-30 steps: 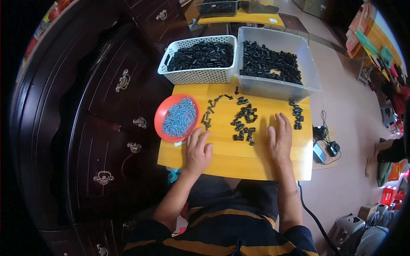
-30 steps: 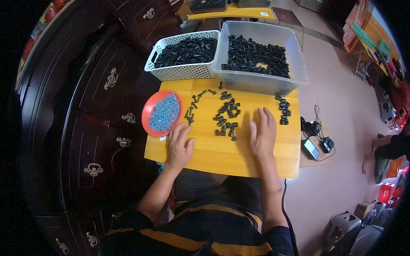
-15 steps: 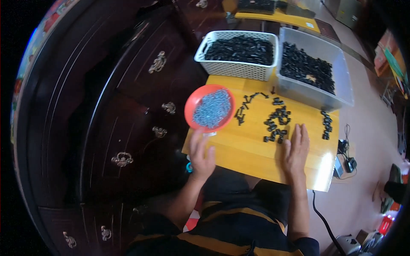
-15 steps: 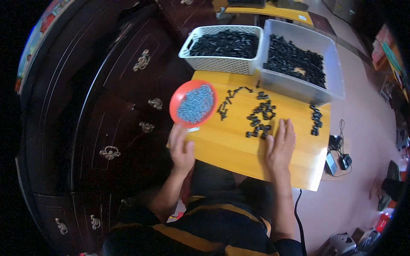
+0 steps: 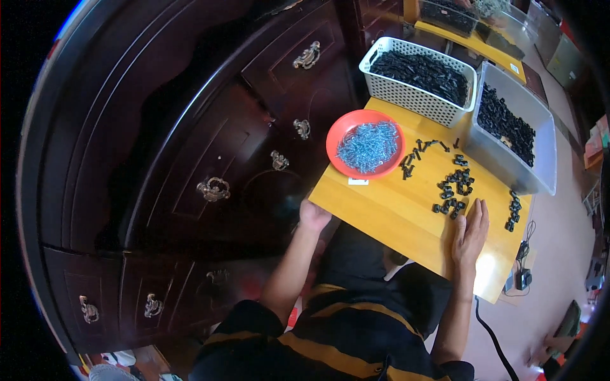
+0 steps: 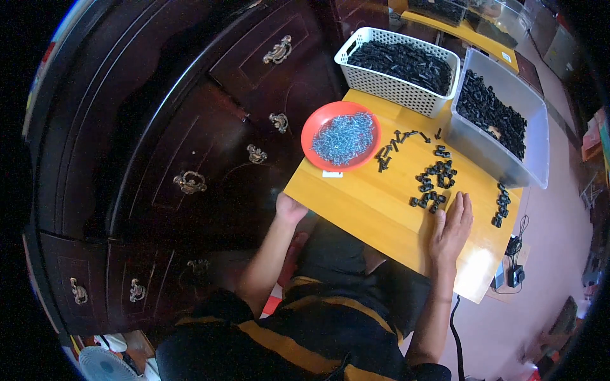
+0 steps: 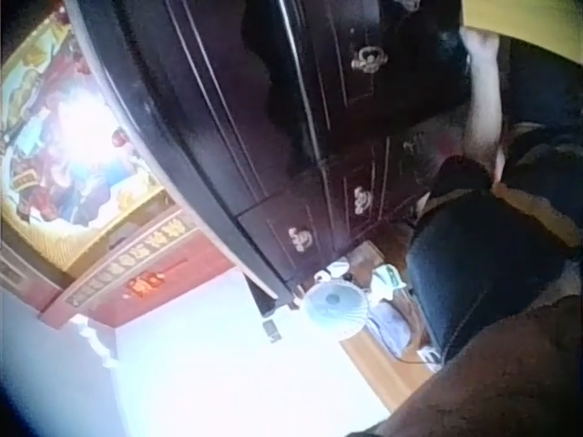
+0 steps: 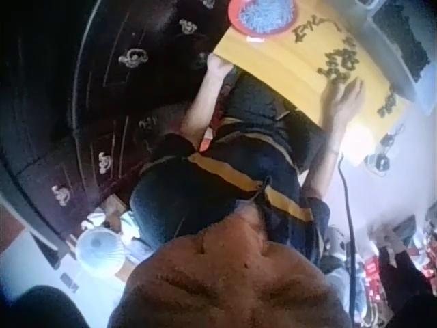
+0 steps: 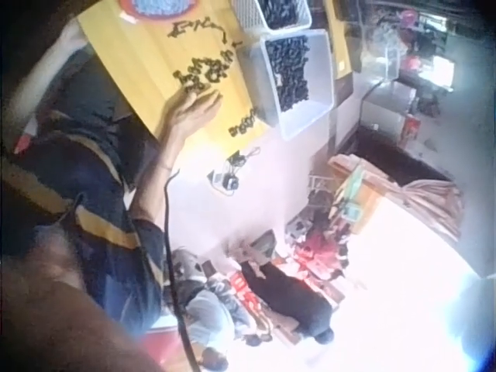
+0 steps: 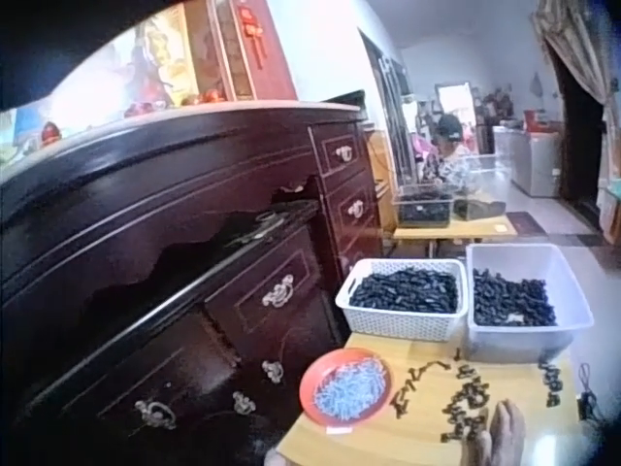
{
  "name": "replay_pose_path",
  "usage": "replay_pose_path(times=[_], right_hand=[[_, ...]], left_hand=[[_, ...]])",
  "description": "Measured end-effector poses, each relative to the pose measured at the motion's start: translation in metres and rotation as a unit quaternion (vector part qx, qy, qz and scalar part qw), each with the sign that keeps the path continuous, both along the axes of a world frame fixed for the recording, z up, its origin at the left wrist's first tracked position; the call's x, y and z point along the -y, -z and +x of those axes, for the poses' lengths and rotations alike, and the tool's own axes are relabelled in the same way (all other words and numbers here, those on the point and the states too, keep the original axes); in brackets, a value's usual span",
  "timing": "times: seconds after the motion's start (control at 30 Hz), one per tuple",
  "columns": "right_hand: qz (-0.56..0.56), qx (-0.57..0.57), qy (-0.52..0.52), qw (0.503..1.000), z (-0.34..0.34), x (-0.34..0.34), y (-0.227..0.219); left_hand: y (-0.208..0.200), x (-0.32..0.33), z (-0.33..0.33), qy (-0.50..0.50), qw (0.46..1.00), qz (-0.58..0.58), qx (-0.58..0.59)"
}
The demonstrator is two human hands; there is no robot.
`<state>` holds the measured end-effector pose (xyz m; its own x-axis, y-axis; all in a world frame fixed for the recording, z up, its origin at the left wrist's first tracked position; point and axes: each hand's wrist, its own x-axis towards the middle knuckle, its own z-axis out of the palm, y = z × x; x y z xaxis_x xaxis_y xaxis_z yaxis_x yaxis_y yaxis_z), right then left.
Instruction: The person assembles small black plastic parts by hand, then organizes the assembled components on a table.
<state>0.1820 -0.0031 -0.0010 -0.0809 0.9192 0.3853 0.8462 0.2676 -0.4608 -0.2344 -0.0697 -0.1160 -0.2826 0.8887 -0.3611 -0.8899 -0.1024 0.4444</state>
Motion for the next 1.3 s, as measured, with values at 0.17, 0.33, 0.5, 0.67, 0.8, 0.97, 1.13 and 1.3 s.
replay_pose_path(times=[0.17,0.33,0.5,0.67,0.8,0.97,1.13,1.3], right_hand=[[-0.002,0.003,0.001,1.000,0.001,-0.001,0.001],[0.005,-0.065,0.017,0.998,0.013,0.001,0.004],[0.026,-0.187,0.023,0.982,0.008,0.005,0.001],[-0.088,-0.332,-0.035,0.938,-0.021,0.044,-0.030],[-0.359,-0.583,-0.171,0.708,-0.041,0.077,-0.024],[-0.401,-0.717,-0.174,0.543,-0.041,0.100,-0.005],[-0.387,-0.684,-0.182,0.591,-0.034,0.099,0.007],[-0.376,-0.659,-0.206,0.618,-0.034,0.095,-0.002]], left_hand=[[0.017,0.040,-0.011,-0.073,0.990,-0.120,0.021],[-0.015,0.083,-0.042,-0.112,0.994,0.007,-0.006],[-0.142,0.082,-0.003,-0.132,0.971,0.015,-0.200],[-0.195,0.054,0.108,0.018,0.907,0.047,-0.418],[-0.199,0.040,0.185,0.119,0.642,0.222,-0.724],[-0.186,0.035,0.228,0.107,0.539,0.311,-0.775],[-0.183,0.036,0.231,0.137,0.490,0.304,-0.806],[-0.180,0.033,0.228,0.150,0.506,0.299,-0.795]])
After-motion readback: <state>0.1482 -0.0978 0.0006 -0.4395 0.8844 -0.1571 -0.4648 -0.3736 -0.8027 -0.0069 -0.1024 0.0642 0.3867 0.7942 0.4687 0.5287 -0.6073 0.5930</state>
